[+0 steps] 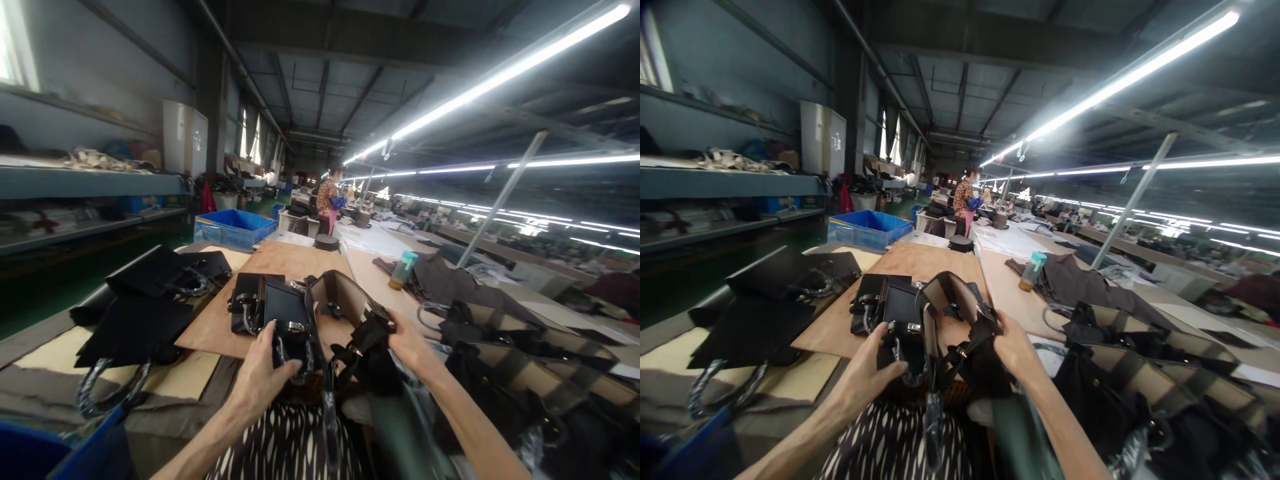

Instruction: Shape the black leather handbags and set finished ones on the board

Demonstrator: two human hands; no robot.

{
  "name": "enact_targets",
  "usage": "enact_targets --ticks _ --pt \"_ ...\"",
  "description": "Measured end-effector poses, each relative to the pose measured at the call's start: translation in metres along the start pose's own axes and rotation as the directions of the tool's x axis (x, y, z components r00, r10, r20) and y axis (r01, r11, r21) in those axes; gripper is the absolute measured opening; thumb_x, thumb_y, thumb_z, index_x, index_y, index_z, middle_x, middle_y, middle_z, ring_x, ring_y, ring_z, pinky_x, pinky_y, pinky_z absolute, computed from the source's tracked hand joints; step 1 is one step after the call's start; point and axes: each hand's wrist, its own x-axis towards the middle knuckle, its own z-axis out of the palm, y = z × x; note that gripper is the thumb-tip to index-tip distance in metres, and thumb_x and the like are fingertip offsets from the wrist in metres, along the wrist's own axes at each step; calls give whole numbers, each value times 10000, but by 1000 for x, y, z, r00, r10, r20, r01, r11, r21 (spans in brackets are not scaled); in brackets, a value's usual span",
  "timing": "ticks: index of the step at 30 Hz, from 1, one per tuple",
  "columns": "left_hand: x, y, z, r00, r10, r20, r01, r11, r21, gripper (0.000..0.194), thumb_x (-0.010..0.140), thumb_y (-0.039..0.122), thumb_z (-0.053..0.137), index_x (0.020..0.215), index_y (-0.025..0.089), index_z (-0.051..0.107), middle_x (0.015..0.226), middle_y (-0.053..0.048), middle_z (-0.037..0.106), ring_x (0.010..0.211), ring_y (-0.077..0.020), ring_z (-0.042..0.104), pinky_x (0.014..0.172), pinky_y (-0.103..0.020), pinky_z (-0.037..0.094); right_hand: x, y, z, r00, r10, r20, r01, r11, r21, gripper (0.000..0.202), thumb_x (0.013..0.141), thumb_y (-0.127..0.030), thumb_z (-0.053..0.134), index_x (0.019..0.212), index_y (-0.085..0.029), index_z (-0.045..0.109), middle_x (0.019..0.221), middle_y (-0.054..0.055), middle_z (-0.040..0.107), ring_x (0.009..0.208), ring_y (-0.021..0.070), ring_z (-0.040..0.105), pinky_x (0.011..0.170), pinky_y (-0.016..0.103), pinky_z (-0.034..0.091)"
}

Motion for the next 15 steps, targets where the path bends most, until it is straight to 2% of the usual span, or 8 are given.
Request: enact_targets --ticks 1,3,5,8,11,13,15 --pt "-14 14 7 999 37 37 -37 999 -11 885 645 397 632 1359 111 194 1349 -166 330 1262 -300 277 1040 -406 229 -10 -5 0 999 19 30 -21 998 56 415 606 -151 494 1013 -130 569 702 18 639 662 189 578 575 245 435" --pt "-42 36 18 995 72 63 -72 997 -9 995 614 405 671 1387 126 110 1381 -163 280 1279 -307 238 1052 -420 214 -31 -15 2 988 93 122 -114 977 178 456 580 -148 500 1033 -139 550 519 -45 544 438 122 472 415 208 335" --pt "-68 48 20 994 83 72 -83 997 7 1104 570 421 711 1397 152 32 1393 -158 258 1276 -328 235 1044 -446 236 -51 -21 7 960 178 218 -232 938 256 499 553 -136 491 1049 -158 532 427 -91 436 337 72 338 351 185 209" --pt "-98 47 8 996 87 36 -89 994 69 1146 554 423 725 1394 211 -24 1373 -138 300 1231 -354 309 1001 -477 305 -79 -26 16 917 252 310 -336 906 256 476 531 -125 484 1002 -173 529 425 -108 376 329 42 254 344 176 135" --pt "-117 37 -9 998 66 -22 -61 980 189 947 654 319 631 1389 246 37 1360 -108 330 1204 -328 361 993 -461 327 -102 -23 26 860 256 440 -402 872 278 304 549 -147 517 852 -169 531 468 -98 363 360 28 216 349 173 114" --pt "-124 32 -16 999 34 -17 -29 972 232 816 697 216 528 1379 236 81 1340 -98 359 1191 -291 390 990 -428 342 -113 -18 33 815 217 538 -425 854 300 212 582 -182 551 791 -165 520 503 -86 372 391 30 228 358 172 109" --pt "-127 27 -20 1000 9 -8 -7 970 243 764 695 180 488 1364 223 122 1310 -94 390 1168 -270 419 978 -404 363 -119 -10 40 779 196 596 -447 840 309 178 605 -211 570 766 -159 517 516 -78 380 411 34 244 367 174 107"
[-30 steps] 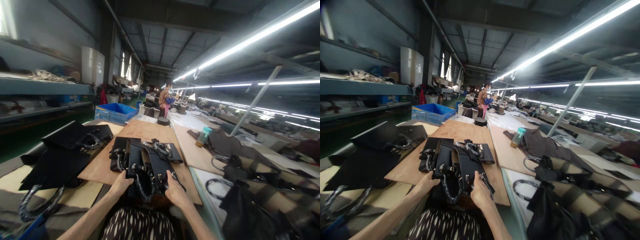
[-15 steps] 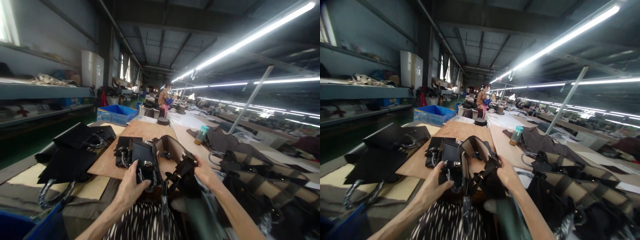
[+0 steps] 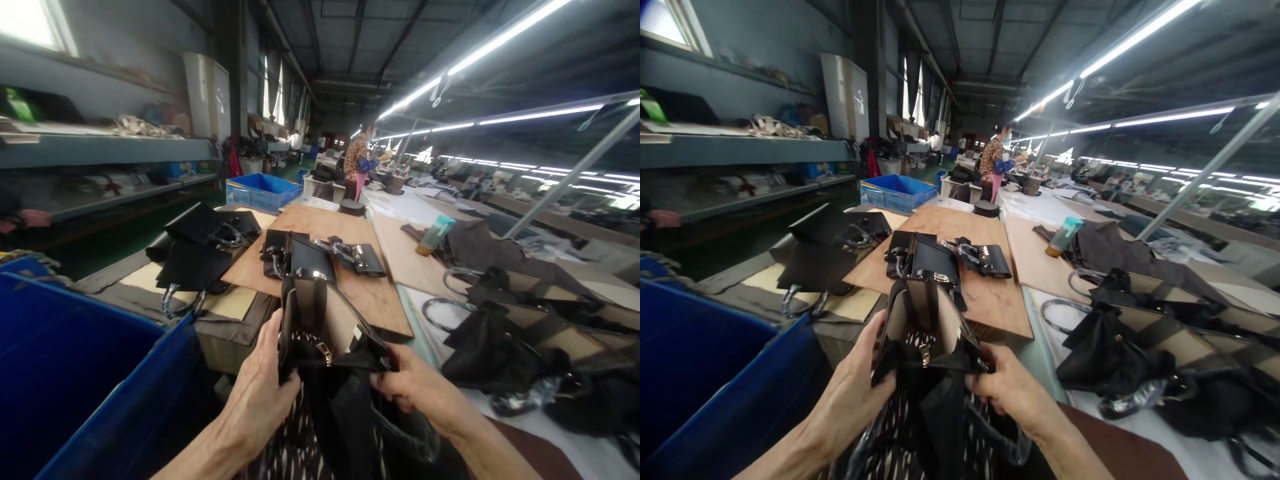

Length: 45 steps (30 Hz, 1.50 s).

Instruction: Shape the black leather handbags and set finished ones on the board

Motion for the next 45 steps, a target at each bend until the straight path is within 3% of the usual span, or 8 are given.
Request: enact_targets --ticks 6,10,18,23,28,35,40,45 --pt "-4 -4 -2 991 -3 135 -16 990 140 883 640 173 577 1372 314 104 1443 -54 98 1183 -279 399 955 -390 390 4 11 -4 998 -29 58 26 998 56 139 581 -206 571 679 -158 484 506 -76 371 434 43 250 377 179 112" --pt "1 0 -25 957 55 286 -148 938 313 647 648 276 646 1241 344 394 1460 12 -94 1153 -305 419 909 -412 413 2 7 -10 992 -46 116 55 995 -80 91 592 -168 531 667 -159 480 513 -69 383 457 55 293 390 176 157" --pt "-5 11 -49 805 102 584 -404 816 414 344 601 423 706 863 241 575 1153 -30 515 952 -281 498 759 -376 454 29 26 -27 933 -64 353 184 930 -317 94 610 -105 487 681 -154 525 593 -51 470 557 88 423 505 182 303" --pt "-17 0 -25 889 128 439 -327 849 415 158 689 319 572 803 219 526 1015 -34 525 873 -210 531 736 -308 464 30 59 -15 956 -283 -73 171 744 -646 360 684 -125 478 1024 -211 559 862 2 615 824 188 551 739 277 420" --pt "-20 -5 -18 908 196 370 -352 838 417 97 744 227 460 824 201 508 1013 -52 510 865 -202 531 753 -333 472 -25 101 12 757 -565 -329 -37 465 -884 512 737 -270 554 1229 -217 423 1207 71 524 1102 274 472 916 401 401" --pt "-23 -4 -12 899 255 355 -377 864 335 67 752 199 458 814 202 482 1005 -40 489 851 -177 536 737 -309 473 -48 162 85 947 -125 -295 -136 678 -723 531 678 -294 608 1170 -129 494 987 127 657 744 286 650 609 333 530" --pt "-27 7 -18 897 302 324 -385 893 234 200 670 137 447 852 217 419 872 -9 518 768 -143 552 670 -238 469 17 128 113 937 -156 -313 47 943 -330 257 809 -225 430 974 -162 617 864 99 669 880 269 613 741 335 486" --pt "-28 2 -27 861 461 216 -502 840 205 404 579 148 450 958 239 346 841 7 553 742 -141 575 626 -186 472 73 85 126 936 -217 -278 173 969 -174 313 867 -363 394 1017 -180 599 774 60 660 825 227 613 730 314 491"
